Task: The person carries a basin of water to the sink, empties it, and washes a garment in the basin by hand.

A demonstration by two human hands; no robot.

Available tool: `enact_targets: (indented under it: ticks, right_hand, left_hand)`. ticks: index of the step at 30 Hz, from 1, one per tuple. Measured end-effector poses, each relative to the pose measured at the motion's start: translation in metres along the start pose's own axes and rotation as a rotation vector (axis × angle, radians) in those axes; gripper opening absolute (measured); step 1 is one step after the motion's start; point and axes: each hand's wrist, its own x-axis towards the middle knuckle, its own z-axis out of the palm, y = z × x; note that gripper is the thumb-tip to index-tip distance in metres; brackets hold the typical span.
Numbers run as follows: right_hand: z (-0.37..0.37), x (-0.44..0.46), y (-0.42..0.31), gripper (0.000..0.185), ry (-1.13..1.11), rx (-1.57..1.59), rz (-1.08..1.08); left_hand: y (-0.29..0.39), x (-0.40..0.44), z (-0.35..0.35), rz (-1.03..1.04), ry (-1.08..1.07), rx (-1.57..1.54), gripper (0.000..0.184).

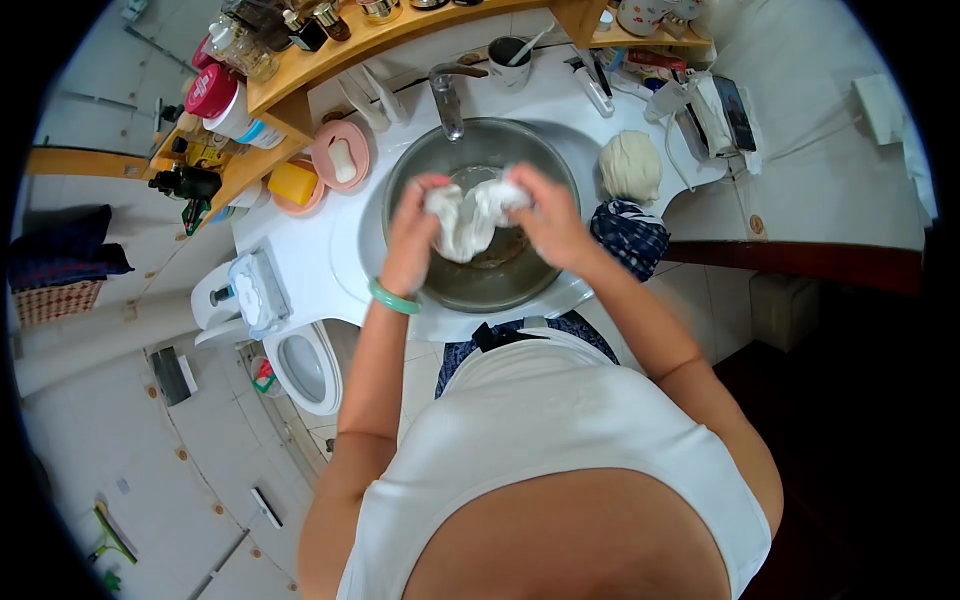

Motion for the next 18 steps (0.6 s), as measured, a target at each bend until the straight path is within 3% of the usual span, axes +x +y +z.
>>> enact_targets:
  ticks: [3, 4, 6, 7, 10, 11, 12, 14, 15, 17, 18]
  right_hand:
    - [0.024, -0.035, 0.053, 0.028, -0.165, -0.101, 0.253]
    - [0.031, -0.048, 0.072, 0.028, -0.168, -0.096, 0.262]
    - [0.039, -0.066, 0.104, 0.024, -0.505, -0.297, 0.188]
    - [0.04, -0.068, 0.112, 0.024, -0.506, -0.293, 0.191]
    - [0.039, -0.052, 0.146, 0.026, -0.375, -0.264, 0.269]
    - [0.036, -0.04, 0.164, 0.026, -0.249, -0.384, 0.182]
    - [0.034, -0.028, 0.182, 0.026, -0.121, -0.502, 0.096]
    - [0.032, -0.002, 0.206, 0.033, 0.014, -0.721, 0.113]
    - [0.033, 0.005, 0.207, 0.033, 0.012, -0.72, 0.115]
    - [0.037, 0.015, 0.205, 0.045, 0.039, -0.826, -0.119]
    - [0.042, 0.014, 0.21, 0.045, 0.037, -0.825, -0.115]
  left_hand:
    - [-0.097, -0.014, -0.013, -0.125, -0.099, 0.303, 0.036]
    - [-0.126, -0.018, -0.018, -0.22, -0.159, 0.364, 0.033]
    - [-0.143, -0.018, -0.02, -0.313, -0.219, 0.425, 0.03]
    - [-0.144, -0.018, -0.017, -0.4, -0.279, 0.606, 0.029]
    - [-0.153, -0.008, -0.013, -0.471, -0.309, 0.99, 0.028]
    - [-0.16, -0.002, -0.012, -0.448, -0.279, 1.191, 0.028]
    - [-0.166, 0.004, -0.011, -0.453, -0.282, 1.189, 0.028]
    - [-0.181, 0.016, -0.007, -0.174, 0.008, 1.462, 0.038]
    - [-0.19, 0.02, -0.003, -0.177, 0.006, 1.462, 0.038]
    - [-0.206, 0.026, 0.003, -0.139, 0.287, 1.411, 0.047]
    - [-0.21, 0.028, 0.002, -0.143, 0.284, 1.411, 0.047]
